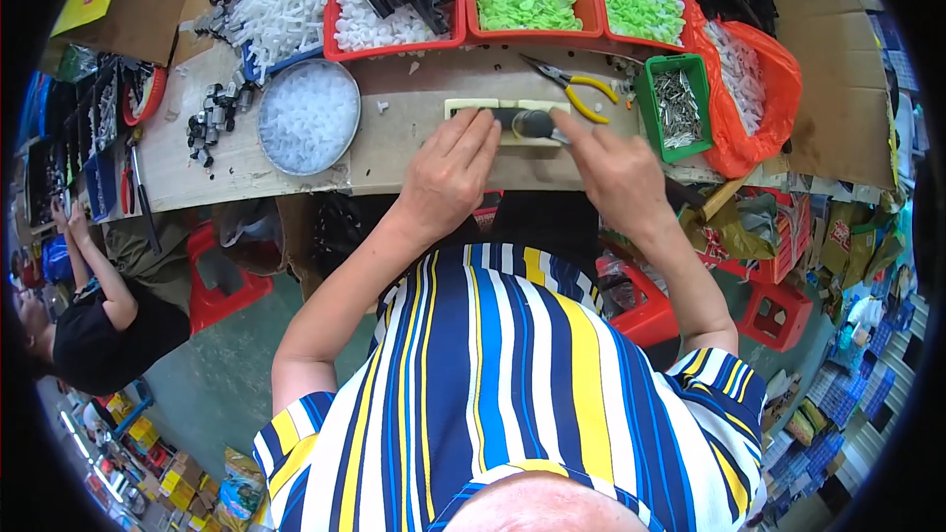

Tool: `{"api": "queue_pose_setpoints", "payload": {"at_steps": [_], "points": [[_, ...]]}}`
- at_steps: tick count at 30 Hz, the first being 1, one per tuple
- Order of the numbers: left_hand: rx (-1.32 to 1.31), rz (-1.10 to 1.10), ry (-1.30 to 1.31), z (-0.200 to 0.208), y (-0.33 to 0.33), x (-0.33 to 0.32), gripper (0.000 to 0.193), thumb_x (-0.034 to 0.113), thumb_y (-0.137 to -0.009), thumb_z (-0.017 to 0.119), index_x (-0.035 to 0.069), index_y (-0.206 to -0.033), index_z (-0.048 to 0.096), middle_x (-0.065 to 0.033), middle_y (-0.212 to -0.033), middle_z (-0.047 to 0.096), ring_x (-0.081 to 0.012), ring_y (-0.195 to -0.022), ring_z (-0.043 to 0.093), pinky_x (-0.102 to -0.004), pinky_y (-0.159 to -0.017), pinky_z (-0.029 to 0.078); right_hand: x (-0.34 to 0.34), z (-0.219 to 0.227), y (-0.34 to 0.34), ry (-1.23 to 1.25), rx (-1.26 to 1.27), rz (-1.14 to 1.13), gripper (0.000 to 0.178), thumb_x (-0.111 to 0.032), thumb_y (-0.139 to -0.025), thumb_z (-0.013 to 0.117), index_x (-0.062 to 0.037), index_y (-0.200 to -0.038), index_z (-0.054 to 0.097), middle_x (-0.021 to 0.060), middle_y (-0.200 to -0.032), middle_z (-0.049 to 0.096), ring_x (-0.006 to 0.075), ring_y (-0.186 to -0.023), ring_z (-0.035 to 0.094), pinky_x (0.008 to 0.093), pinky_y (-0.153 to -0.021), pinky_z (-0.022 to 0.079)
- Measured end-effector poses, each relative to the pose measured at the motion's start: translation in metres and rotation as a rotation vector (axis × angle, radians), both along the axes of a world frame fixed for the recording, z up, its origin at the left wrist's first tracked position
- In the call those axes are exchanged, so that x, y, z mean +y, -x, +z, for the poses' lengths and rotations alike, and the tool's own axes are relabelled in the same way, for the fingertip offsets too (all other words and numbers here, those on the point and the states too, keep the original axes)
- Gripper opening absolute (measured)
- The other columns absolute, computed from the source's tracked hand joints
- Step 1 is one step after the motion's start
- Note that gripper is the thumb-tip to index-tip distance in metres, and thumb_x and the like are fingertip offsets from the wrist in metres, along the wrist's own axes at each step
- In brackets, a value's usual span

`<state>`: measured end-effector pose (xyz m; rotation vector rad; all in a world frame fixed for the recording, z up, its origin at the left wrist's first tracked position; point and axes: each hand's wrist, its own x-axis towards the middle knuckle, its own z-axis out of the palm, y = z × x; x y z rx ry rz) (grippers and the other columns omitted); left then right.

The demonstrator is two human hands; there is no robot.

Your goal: Assembling small plastic components with metal pins using a hammer and pliers.

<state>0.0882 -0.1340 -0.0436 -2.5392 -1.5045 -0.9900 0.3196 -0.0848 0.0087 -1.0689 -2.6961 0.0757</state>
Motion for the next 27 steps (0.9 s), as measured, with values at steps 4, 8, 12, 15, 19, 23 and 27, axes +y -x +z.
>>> {"api": "queue_pose_setpoints", "payload": {"at_steps": [4,8,12,15,19,23,27], "points": [[0.022,-0.032,-0.024,-0.005,-0.014,0.012,0.031,0.003,-0.079,0.071,-0.008,-0.107,0.065,-0.0184,-0.115,0.062,-0.0328,-0.109,0.061,-0.0395,-0.090,0.052,0.002,0.005,-0.017,-0.079,0.280,-0.122,0.044,-0.005,-0.088,0.063,-0.0059,-0.131,0.057,0.0090,-0.075,0.060,0.0271,-0.061,0.059,0.0380,-0.056,0.045],[0.048,-0.043,-0.048,-0.008,-0.016,0.014,0.032,0.004,-0.079,0.071,-0.009,-0.107,0.065,-0.0188,-0.114,0.062,-0.0330,-0.108,0.061,-0.0394,-0.089,0.052,-0.004,0.006,-0.025,0.034,0.058,-0.184,0.042,-0.002,-0.087,0.065,-0.0072,-0.128,0.060,0.0128,-0.079,0.061,0.0313,-0.063,0.060,0.0405,-0.058,0.045],[0.045,-0.061,-0.053,-0.007,-0.013,0.014,0.032,0.004,-0.078,0.072,-0.009,-0.107,0.065,-0.0184,-0.113,0.062,-0.0329,-0.107,0.062,-0.0396,-0.089,0.053,-0.001,0.007,-0.028,-0.135,0.433,-0.214,0.046,-0.004,-0.088,0.063,-0.0078,-0.134,0.057,0.0115,-0.079,0.061,0.0313,-0.064,0.060,0.0428,-0.059,0.046],[0.038,-0.064,-0.058,-0.006,-0.014,0.015,0.032,0.003,-0.078,0.072,-0.009,-0.106,0.065,-0.0183,-0.113,0.062,-0.0329,-0.107,0.062,-0.0398,-0.088,0.054,-0.006,-0.015,-0.037,0.101,0.102,-0.228,0.044,-0.004,-0.087,0.065,-0.0065,-0.130,0.058,0.0122,-0.078,0.061,0.0330,-0.066,0.061,0.0441,-0.060,0.046],[0.032,-0.075,-0.073,-0.004,-0.015,0.016,0.031,0.003,-0.076,0.064,-0.012,-0.103,0.065,-0.0210,-0.108,0.061,-0.0339,-0.107,0.061,-0.0393,-0.088,0.053,-0.002,0.007,-0.025,-0.007,0.318,-0.181,0.042,-0.004,-0.088,0.062,-0.0073,-0.129,0.059,0.0114,-0.076,0.060,0.0317,-0.064,0.060,0.0415,-0.057,0.045],[0.017,-0.066,-0.077,-0.005,-0.018,0.017,0.027,0.004,-0.079,0.063,-0.012,-0.101,0.066,-0.0208,-0.108,0.061,-0.0335,-0.106,0.061,-0.0392,-0.087,0.053,0.000,-0.009,-0.012,-0.010,0.092,-0.134,0.041,-0.005,-0.088,0.060,-0.0145,-0.128,0.062,0.0090,-0.072,0.060,0.0274,-0.061,0.062,0.0361,-0.057,0.047],[0.009,-0.070,-0.051,-0.001,-0.016,0.017,0.029,0.002,-0.077,0.073,-0.008,-0.103,0.066,-0.0174,-0.109,0.062,-0.0333,-0.104,0.062,-0.0401,-0.087,0.054,0.013,-0.002,-0.016,0.070,0.110,-0.171,0.036,-0.006,-0.089,0.059,-0.0147,-0.124,0.063,0.0129,-0.076,0.063,0.0325,-0.067,0.065,0.0431,-0.060,0.051]]}}
